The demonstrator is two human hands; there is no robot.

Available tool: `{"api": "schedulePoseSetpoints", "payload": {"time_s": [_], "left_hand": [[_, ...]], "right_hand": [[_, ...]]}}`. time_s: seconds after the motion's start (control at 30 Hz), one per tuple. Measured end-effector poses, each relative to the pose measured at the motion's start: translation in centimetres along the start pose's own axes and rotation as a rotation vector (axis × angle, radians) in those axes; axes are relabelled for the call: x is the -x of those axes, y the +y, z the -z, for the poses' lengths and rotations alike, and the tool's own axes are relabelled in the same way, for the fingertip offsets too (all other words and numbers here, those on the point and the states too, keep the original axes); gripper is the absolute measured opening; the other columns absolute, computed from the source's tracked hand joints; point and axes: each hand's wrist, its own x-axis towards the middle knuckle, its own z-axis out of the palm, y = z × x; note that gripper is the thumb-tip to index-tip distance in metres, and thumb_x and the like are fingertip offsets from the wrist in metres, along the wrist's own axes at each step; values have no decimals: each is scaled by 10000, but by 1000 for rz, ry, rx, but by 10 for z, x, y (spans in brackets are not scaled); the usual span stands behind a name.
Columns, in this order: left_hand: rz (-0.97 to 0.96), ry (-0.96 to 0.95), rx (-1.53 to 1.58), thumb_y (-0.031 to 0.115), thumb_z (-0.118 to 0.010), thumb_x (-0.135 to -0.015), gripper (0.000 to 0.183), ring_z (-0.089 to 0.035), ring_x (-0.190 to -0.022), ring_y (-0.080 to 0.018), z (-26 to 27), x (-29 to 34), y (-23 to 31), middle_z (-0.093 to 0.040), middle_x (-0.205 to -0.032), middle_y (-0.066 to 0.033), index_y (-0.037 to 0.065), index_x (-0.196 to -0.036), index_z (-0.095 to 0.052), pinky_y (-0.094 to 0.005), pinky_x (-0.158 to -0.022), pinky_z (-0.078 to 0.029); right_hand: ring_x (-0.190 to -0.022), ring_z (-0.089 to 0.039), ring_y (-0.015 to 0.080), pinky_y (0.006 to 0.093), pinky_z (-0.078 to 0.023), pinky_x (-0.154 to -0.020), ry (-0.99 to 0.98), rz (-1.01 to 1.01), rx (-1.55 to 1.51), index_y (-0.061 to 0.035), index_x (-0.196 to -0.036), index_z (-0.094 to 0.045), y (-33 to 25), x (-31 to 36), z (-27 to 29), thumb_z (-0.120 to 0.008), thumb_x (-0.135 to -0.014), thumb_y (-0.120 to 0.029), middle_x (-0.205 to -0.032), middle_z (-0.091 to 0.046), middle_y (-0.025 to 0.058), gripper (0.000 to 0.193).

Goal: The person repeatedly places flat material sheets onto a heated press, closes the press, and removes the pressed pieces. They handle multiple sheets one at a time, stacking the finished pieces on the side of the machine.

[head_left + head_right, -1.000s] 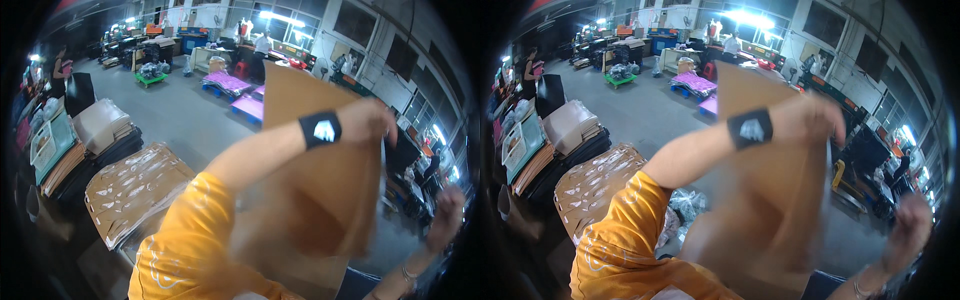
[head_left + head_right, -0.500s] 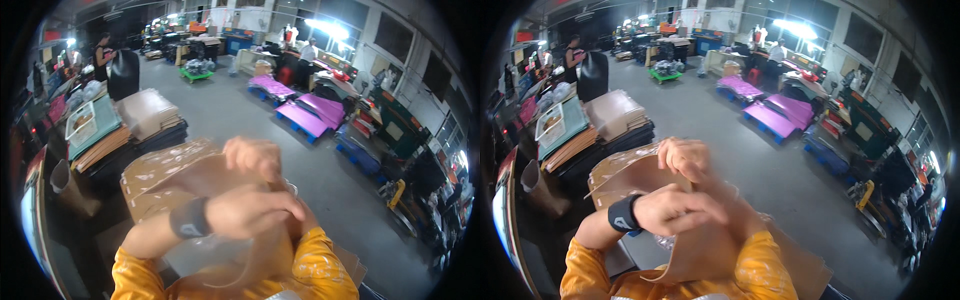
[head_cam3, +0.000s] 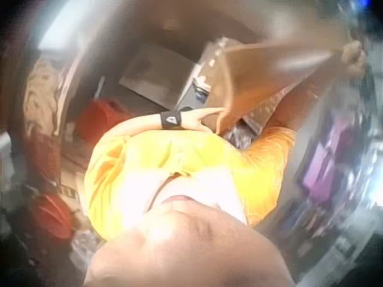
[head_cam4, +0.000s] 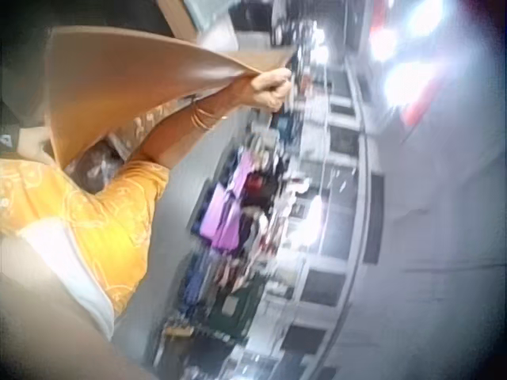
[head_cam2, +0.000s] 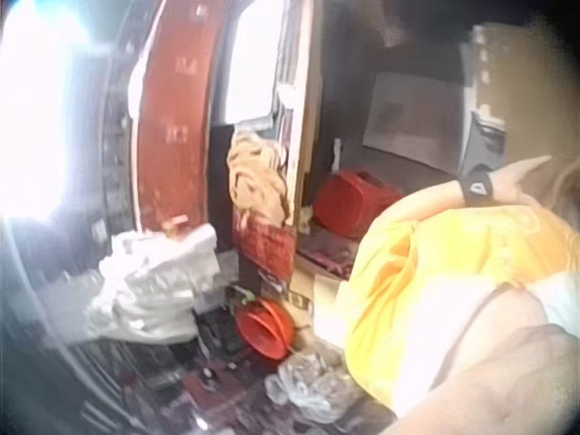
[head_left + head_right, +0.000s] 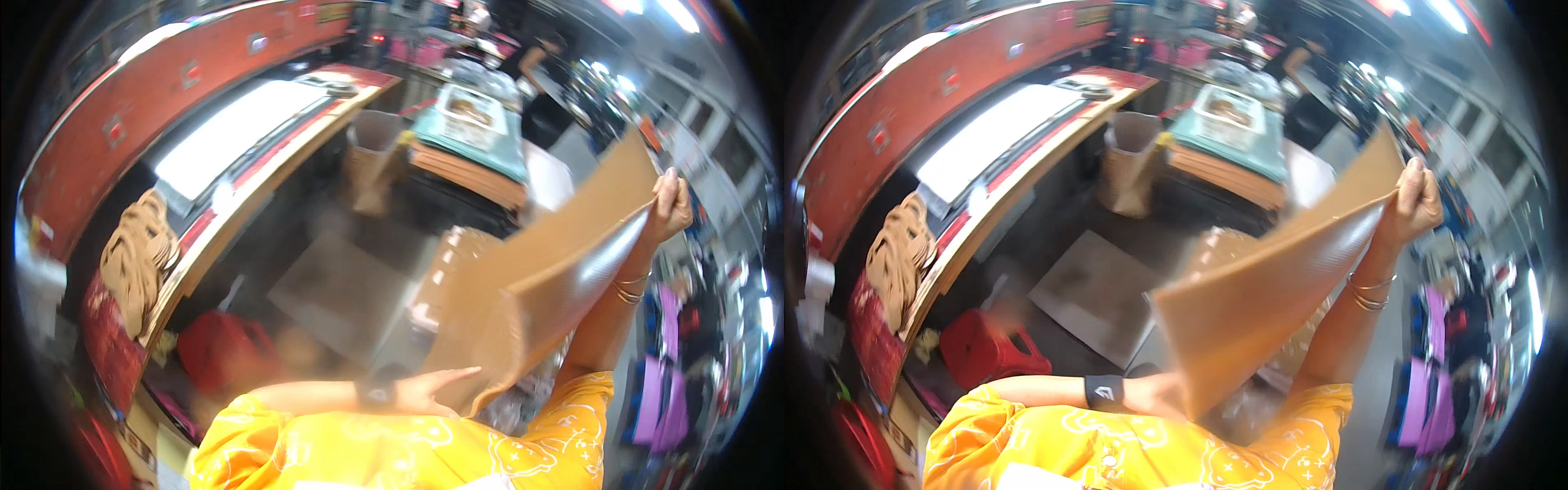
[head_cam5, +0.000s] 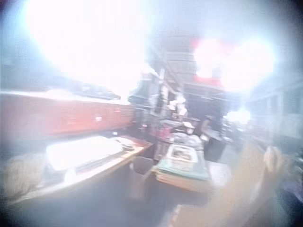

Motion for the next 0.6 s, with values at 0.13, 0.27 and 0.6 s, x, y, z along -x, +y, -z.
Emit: {"api": "schedulePoseSetpoints", "payload": {"time_s": [0.13,0.27,0.6], "left_hand": [[-135,405,-298,324,-741,-761,936,-250,-1390,-344,76,8,-19,-280,-1484,-222,52,-1479,-206,-409,-1132,-235],[-77,1026,-58,167,-655,-837,526,-545,-1159,-296,193,18,-22,-559,-1244,-220,-1,-1305,-484,-388,-987,-429],[-544,2063,209,318,-528,-965,295,-607,-723,-128,389,175,47,-662,-876,-48,59,-864,-626,-266,-668,-486]], "right_hand": [[-518,-460,115,293,-359,-486,238,298,113,-14,-672,-614,9,-33,-180,-616,-879,-223,-581,-572,20,294],[-515,-384,64,282,-309,-468,39,-22,-559,-16,-598,-559,-18,-52,-365,-648,-862,-208,-520,-444,-36,338],[-872,-616,247,331,-478,-796,-31,657,-774,-21,-960,-647,-97,-26,-745,-660,-864,-210,-932,-645,132,212]]}}
